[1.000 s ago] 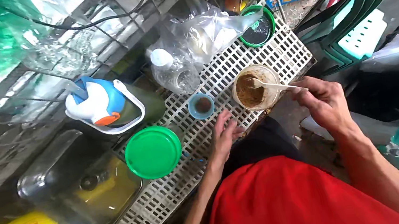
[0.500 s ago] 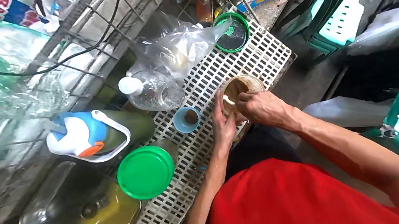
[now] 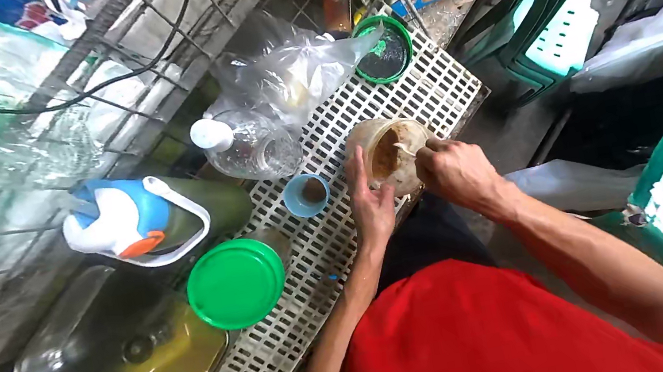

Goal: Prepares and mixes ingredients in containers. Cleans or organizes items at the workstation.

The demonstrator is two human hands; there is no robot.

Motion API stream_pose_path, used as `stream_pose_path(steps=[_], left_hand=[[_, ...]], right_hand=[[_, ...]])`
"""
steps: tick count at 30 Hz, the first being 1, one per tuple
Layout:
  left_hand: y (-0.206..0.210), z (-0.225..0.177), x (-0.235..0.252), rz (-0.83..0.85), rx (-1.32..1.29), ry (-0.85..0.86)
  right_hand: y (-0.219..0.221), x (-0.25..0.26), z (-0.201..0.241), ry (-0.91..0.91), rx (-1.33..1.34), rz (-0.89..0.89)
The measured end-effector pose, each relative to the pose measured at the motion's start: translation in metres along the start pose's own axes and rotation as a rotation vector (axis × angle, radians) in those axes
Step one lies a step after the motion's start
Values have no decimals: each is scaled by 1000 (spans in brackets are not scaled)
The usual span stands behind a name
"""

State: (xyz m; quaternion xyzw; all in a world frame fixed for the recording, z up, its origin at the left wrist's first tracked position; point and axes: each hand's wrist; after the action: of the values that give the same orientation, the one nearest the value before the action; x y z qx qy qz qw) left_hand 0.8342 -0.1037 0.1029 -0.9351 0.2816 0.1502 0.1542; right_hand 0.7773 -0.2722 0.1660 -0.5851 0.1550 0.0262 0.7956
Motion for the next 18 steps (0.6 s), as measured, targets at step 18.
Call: stream_pose_path(steps=[18], left_hand=[[-6,0,3,17,-416,-76]], right_hand=[[12,-12,-10,-103,800,58]])
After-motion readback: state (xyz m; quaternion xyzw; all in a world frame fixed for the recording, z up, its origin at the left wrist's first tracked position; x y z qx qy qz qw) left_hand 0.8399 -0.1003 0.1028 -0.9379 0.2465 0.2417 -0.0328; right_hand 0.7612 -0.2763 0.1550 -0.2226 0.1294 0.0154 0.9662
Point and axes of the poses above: each hand's wrist, its own x-axis towards the middle knuckle, its own y-axis out of the palm, z = x × y, and after that the axes turned 6 degrees about z, right-handed
